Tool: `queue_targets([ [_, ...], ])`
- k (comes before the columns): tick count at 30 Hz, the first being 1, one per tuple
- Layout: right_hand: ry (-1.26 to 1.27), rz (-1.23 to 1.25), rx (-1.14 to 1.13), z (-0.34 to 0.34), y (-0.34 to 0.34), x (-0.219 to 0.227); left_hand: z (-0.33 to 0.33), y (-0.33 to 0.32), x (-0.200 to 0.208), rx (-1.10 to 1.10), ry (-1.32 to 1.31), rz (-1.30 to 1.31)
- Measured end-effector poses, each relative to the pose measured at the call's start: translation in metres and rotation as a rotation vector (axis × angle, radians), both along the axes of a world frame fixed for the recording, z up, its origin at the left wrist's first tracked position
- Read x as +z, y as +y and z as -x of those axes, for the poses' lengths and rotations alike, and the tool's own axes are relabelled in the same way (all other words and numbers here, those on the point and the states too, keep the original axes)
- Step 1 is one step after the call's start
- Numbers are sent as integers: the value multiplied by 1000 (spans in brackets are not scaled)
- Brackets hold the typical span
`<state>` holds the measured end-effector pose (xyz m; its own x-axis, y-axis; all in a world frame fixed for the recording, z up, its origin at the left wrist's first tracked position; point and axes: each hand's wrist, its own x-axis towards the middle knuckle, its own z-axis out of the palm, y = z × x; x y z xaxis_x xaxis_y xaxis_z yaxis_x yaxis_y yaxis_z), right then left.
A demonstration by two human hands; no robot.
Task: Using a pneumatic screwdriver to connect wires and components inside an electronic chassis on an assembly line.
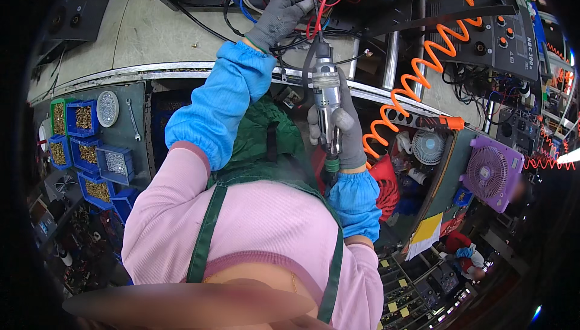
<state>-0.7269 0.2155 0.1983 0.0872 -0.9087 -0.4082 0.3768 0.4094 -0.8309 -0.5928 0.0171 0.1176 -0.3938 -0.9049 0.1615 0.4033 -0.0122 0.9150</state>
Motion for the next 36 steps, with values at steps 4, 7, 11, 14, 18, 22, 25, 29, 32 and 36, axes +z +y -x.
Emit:
queue_targets([
  [4,-55,15,12,1,-1,-4,3,1,-3,1,20,-73],
  [7,-112,50,-8,-1,-2,-12,11,3,3,79,68,-146],
  [11,-159,66,-27,-6,-3,-18,11,7,13,127,69,-239],
  [14,-158,86,-35,-7,-5,-22,12,6,13,116,42,-232],
  [18,-156,96,-34,-5,-7,-28,10,8,0,176,1,-177],
  [22,-187,113,-41,-4,-8,-30,6,8,1,265,291,-440],
  [25,-218,119,-35,-1,-6,-34,6,4,6,346,563,-413],
  [29,-271,129,-45,1,0,-37,3,0,-6,323,500,-407],
  [32,-264,55,-77,0,2,-33,2,2,-6,274,294,-313],
  [36,-279,136,-78,-1,7,-33,7,-6,-3,183,249,-281],
])
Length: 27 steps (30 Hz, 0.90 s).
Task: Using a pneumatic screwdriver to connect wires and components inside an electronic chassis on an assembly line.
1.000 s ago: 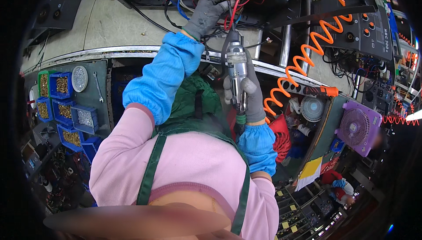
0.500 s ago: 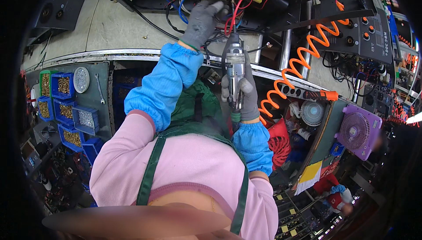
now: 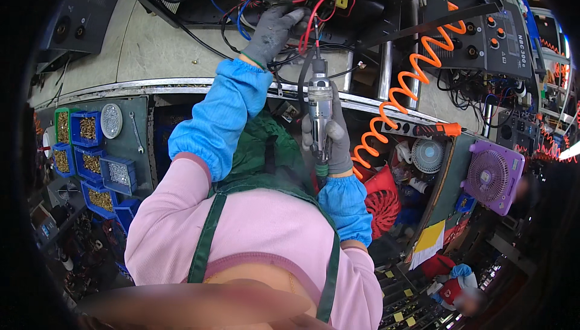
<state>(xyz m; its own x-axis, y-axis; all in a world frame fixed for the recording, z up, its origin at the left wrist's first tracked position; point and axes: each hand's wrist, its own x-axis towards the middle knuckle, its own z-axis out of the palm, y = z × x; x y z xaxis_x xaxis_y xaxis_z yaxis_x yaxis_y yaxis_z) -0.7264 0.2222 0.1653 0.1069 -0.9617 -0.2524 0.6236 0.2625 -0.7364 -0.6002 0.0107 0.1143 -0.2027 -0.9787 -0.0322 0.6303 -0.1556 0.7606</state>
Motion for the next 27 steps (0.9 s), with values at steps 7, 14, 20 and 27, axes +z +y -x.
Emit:
queue_targets([
  [7,-53,2,10,6,2,-6,9,-16,6,49,-559,147],
  [14,-19,-97,-29,4,2,-3,17,-17,-2,194,-1065,225],
  [20,-20,-88,-15,6,3,-1,23,-17,-1,232,-1064,281],
  [27,-44,-64,-28,7,2,-2,28,-7,10,286,-1145,318],
])
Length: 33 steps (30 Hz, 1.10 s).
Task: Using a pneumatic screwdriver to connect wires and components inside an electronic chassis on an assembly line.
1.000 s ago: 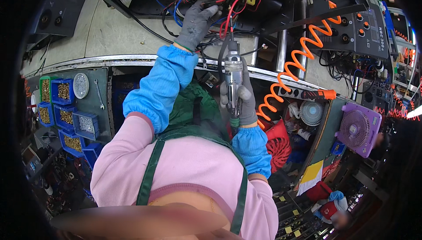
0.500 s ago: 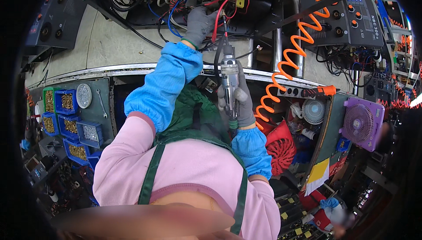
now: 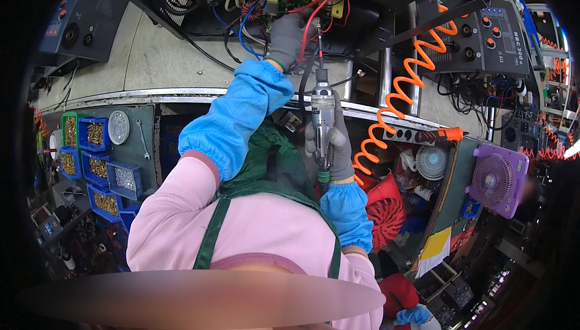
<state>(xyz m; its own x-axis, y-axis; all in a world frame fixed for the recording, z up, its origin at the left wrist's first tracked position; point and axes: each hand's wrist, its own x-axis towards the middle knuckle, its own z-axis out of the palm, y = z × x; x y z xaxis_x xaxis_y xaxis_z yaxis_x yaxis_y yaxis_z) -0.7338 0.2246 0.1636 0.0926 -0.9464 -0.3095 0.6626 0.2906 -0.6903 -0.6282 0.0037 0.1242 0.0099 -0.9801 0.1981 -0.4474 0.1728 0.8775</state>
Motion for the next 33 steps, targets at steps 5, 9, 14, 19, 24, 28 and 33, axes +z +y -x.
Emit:
queue_targets([
  [5,-3,17,8,5,-1,-4,6,-2,-8,-63,137,223],
  [9,4,-5,-26,4,1,-1,8,-8,-7,-142,-66,258],
  [14,1,10,-44,7,2,-6,9,-13,0,-218,-54,157],
  [19,0,17,-34,9,3,-3,-14,2,0,-141,112,-37],
  [24,-52,78,6,11,5,-10,-41,9,11,104,243,17],
  [28,-66,103,16,7,3,-8,-50,2,5,-16,220,-11],
  [33,-32,101,28,6,2,-7,-44,3,4,-164,663,-386],
])
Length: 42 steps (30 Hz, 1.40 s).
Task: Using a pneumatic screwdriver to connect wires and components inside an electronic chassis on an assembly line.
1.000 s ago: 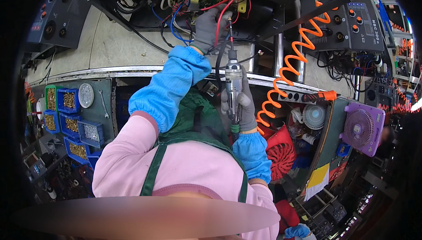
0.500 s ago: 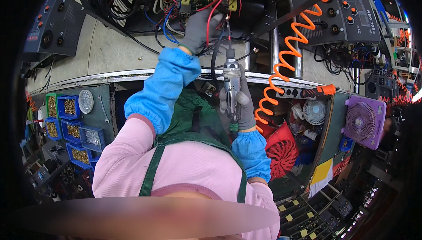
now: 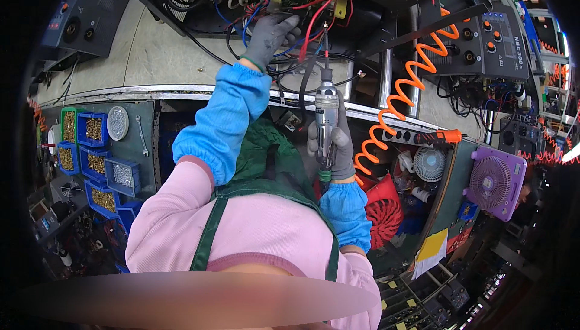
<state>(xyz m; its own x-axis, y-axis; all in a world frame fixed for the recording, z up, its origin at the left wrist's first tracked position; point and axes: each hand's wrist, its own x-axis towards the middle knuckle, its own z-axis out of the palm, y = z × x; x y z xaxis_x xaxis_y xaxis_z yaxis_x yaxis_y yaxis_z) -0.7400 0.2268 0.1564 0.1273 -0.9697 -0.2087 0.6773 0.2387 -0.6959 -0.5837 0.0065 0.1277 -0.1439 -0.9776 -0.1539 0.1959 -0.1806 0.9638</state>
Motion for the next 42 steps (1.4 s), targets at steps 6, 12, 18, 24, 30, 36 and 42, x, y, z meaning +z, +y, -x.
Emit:
queue_targets([
  [6,36,16,-5,-2,-3,3,7,-2,6,157,76,-103],
  [12,18,46,11,0,-2,2,10,5,1,321,195,182],
  [18,21,16,14,0,-4,1,6,0,10,310,251,376],
  [24,45,14,10,-1,-5,2,5,16,11,232,586,168],
  [30,30,22,13,0,-5,1,-8,33,13,69,690,165],
  [36,59,9,-7,2,-4,0,-4,35,8,111,514,229],
  [42,115,-12,7,4,-5,3,10,21,-2,148,250,193],
])
